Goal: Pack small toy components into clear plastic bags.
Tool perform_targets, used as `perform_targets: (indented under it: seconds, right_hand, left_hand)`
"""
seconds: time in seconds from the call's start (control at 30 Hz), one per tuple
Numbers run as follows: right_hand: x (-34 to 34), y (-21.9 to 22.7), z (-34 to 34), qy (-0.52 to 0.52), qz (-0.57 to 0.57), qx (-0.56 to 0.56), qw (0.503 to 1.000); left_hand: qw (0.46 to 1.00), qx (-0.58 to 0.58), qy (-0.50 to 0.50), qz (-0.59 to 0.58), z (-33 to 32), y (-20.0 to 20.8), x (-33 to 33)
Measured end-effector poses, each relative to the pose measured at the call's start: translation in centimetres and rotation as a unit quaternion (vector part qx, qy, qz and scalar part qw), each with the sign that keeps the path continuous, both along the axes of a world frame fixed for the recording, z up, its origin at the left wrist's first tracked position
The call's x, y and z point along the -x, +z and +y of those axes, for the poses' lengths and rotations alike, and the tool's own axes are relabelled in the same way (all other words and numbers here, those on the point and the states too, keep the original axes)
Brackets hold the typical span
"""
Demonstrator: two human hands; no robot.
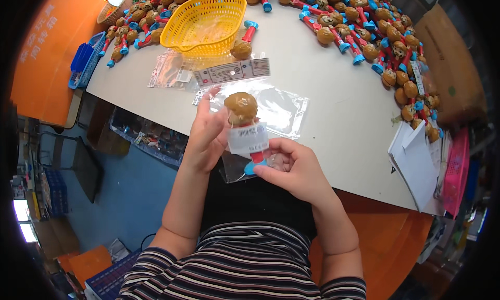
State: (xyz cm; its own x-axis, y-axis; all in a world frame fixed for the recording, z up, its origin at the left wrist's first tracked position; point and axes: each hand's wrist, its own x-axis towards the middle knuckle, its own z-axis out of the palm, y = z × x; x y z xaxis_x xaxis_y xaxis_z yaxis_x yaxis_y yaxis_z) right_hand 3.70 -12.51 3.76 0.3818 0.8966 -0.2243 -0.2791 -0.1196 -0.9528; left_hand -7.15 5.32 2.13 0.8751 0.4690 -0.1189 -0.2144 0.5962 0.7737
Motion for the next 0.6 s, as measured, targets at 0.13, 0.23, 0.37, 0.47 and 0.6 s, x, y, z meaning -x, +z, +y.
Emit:
perform_targets:
  seconds: [0.13, 0.23, 0.37, 0.47, 0.6]
  right_hand:
    - [0.2, -0.4, -0.3, 0.017, 0.009, 0.055, 0.998]
    - [1.9, -1.4, 0.0, -0.130, 0.011, -0.039, 0.991]
    - [2.7, -1.8, 0.3, -0.138, 0.143, -0.015, 0.980]
    - [3.2, -2.0, 1.1, -0.125, 0.127, -0.022, 0.984]
    - [3.8, -3.4, 1.8, -0.194, -0.219, -0.041, 0.956]
  left_hand:
    - [0.995, -0.073, 0.006, -0.068, -0.3, 0.6, -1.6]
    - [0.998, -0.063, 0.021, 0.007, -0.6, 0.4, -2.8]
    - [0.976, 0.078, 0.176, -0.096, -1.2, -0.6, -3.2]
    - [0.967, 0.129, 0.182, -0.122, -1.6, -1.1, -2.7]
    - [0.972, 0.087, 0.193, -0.102, -1.8, -0.9, -2.4]
